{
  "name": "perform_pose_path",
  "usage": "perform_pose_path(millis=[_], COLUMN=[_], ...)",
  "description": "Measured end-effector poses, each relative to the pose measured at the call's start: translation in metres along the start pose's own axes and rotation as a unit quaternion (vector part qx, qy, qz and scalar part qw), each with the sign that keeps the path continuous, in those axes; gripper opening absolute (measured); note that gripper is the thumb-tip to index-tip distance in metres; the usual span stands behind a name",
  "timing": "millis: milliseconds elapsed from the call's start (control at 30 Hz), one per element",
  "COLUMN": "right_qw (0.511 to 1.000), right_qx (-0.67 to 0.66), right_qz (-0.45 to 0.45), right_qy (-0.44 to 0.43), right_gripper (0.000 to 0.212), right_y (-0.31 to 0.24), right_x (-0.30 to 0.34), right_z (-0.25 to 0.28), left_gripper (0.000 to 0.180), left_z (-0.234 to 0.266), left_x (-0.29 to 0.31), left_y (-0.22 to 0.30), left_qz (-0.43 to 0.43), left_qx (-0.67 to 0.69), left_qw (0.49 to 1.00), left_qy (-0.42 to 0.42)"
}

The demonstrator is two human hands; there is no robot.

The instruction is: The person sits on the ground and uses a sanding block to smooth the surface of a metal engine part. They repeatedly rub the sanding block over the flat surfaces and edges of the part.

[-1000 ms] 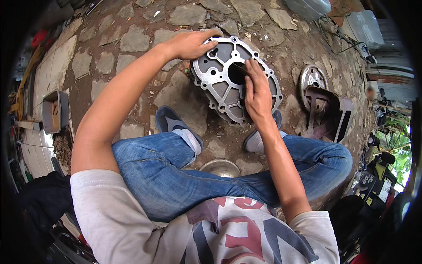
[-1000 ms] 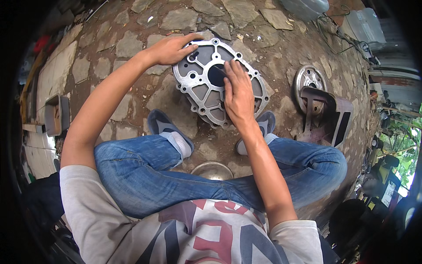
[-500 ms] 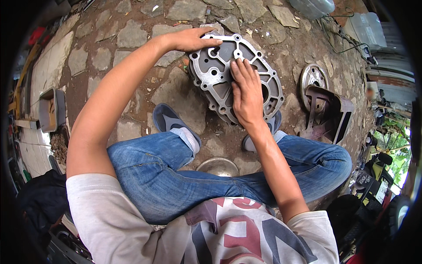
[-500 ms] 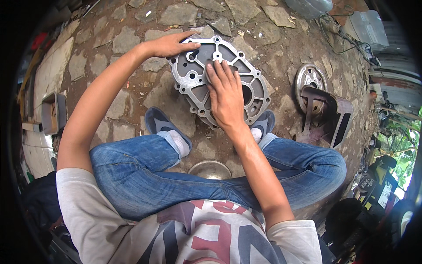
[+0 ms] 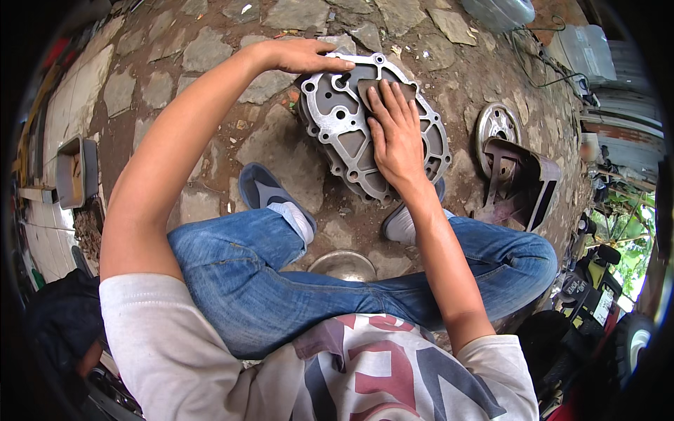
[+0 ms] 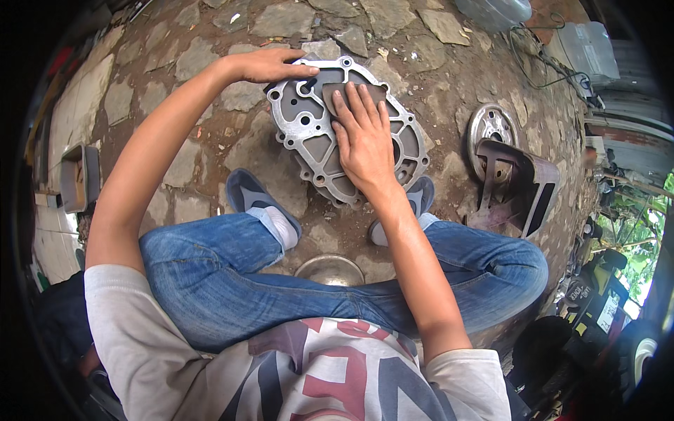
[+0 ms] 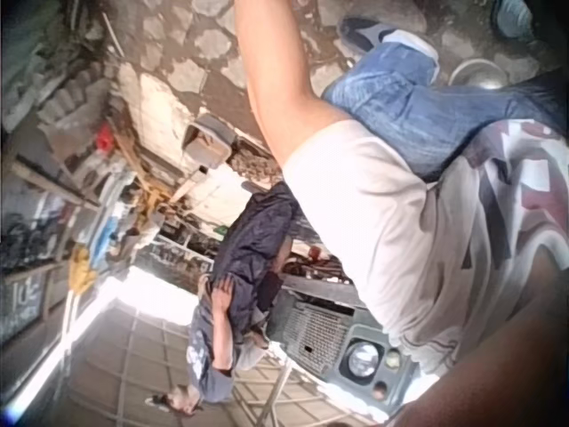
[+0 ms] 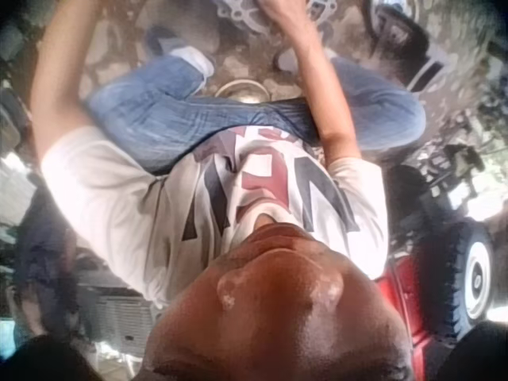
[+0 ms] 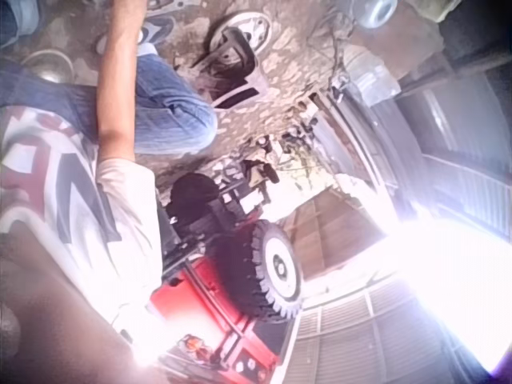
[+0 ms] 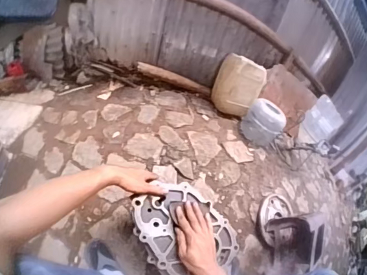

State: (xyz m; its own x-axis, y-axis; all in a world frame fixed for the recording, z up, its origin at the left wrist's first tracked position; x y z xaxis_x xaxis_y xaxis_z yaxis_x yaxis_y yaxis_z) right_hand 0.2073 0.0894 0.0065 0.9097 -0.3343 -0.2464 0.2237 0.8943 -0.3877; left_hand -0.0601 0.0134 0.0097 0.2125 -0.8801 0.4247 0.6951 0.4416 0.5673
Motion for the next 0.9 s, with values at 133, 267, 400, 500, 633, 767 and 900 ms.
perform_pose_path(millis=[133, 267, 400, 500, 633, 767, 900], right_qw=[1.000, 1.000, 0.999, 0.998, 0.997, 0.999, 0.995], right_qx=[0.016, 0.020, 0.009, 0.007, 0.003, 0.027, 0.000], right_qz=[0.001, -0.005, 0.016, 0.010, 0.012, -0.022, 0.033], right_qy=[0.002, -0.016, -0.045, -0.060, -0.072, -0.029, -0.092], right_gripper=[0.053, 0.057, 0.068, 0.072, 0.078, 0.078, 0.076], right_y=[-0.007, -0.004, -0.011, -0.005, -0.019, -0.002, -0.021], right_x=[0.001, 0.003, 0.010, 0.010, 0.011, 0.012, 0.011], right_z=[-0.001, 0.002, 0.009, 0.012, 0.013, 0.009, 0.014], left_gripper=[0.098, 0.101, 0.106, 0.110, 0.113, 0.115, 0.110], left_z=[0.003, 0.005, 0.005, 0.006, 0.003, 0.008, -0.004], left_x=[0.000, 0.001, 0.002, 0.005, 0.002, 0.001, 0.004], left_y=[-0.002, 0.000, 0.004, 0.005, -0.003, 0.006, -0.002], left_qz=[-0.016, -0.012, -0.009, -0.004, -0.004, -0.018, -0.026], left_qx=[0.027, 0.014, -0.003, 0.021, 0.010, 0.013, 0.029], left_qw=[0.999, 0.999, 1.000, 0.999, 0.999, 0.998, 0.999], left_qy=[-0.029, -0.032, -0.018, -0.029, -0.033, -0.060, -0.001])
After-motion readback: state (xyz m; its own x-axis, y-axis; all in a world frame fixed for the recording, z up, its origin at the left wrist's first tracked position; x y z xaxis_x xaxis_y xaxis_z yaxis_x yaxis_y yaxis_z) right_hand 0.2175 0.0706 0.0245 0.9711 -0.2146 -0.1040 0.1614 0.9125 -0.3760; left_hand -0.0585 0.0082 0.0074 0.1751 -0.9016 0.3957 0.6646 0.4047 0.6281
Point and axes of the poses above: each hand's wrist, its own x-axis away from the middle knuckle, its own z-axis out of the back of the hand, y = z × x, the point moved 1 cm from there along -x, towards the middle knuckle, and after that the axes turned 1 degree about -x, right-handed, at the moved point
